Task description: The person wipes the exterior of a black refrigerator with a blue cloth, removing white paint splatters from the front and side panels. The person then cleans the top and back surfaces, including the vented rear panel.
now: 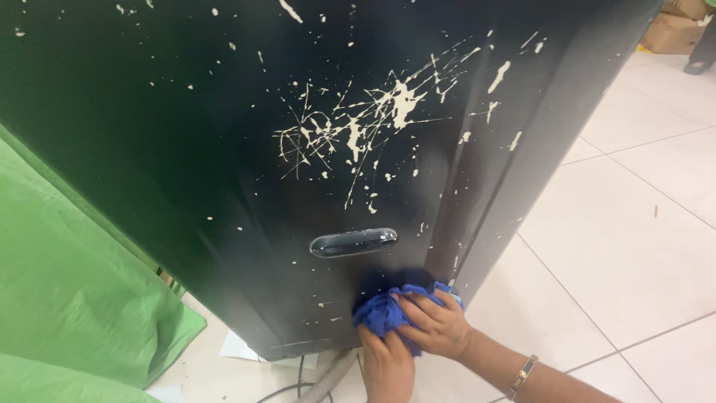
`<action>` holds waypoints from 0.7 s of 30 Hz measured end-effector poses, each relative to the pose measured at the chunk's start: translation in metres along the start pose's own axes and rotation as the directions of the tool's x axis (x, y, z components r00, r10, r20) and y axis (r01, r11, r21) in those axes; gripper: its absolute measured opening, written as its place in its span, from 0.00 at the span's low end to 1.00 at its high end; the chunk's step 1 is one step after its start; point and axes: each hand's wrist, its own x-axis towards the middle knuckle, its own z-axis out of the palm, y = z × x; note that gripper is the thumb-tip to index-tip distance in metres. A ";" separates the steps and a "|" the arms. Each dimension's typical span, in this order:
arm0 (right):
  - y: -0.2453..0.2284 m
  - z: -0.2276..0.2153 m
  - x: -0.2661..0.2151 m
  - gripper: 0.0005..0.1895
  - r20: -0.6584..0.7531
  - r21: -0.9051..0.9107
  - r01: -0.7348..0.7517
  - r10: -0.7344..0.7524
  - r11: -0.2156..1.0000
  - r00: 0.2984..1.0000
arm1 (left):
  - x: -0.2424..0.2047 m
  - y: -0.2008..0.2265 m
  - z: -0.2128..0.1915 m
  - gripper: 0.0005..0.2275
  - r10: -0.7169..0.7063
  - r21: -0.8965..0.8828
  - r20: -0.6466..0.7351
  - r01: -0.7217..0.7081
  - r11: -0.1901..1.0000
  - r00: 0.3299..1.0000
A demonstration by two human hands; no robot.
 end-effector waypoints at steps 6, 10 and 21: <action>0.035 -0.012 -0.001 0.08 -0.082 -0.042 -0.062 0.058 0.997 0.995 | 0.044 0.045 -0.042 0.23 0.199 -0.174 -0.070 -0.209 0.962 0.977; 0.073 -0.033 0.050 0.16 -0.390 -0.072 -0.253 0.207 0.965 0.898 | 0.109 0.101 -0.106 0.22 0.274 -0.172 -0.186 -0.305 0.937 0.944; 0.066 -0.008 0.056 0.28 -0.434 0.670 -0.457 0.808 0.585 0.398 | 0.135 0.132 -0.119 0.13 0.239 -0.138 -0.312 -0.292 0.946 0.919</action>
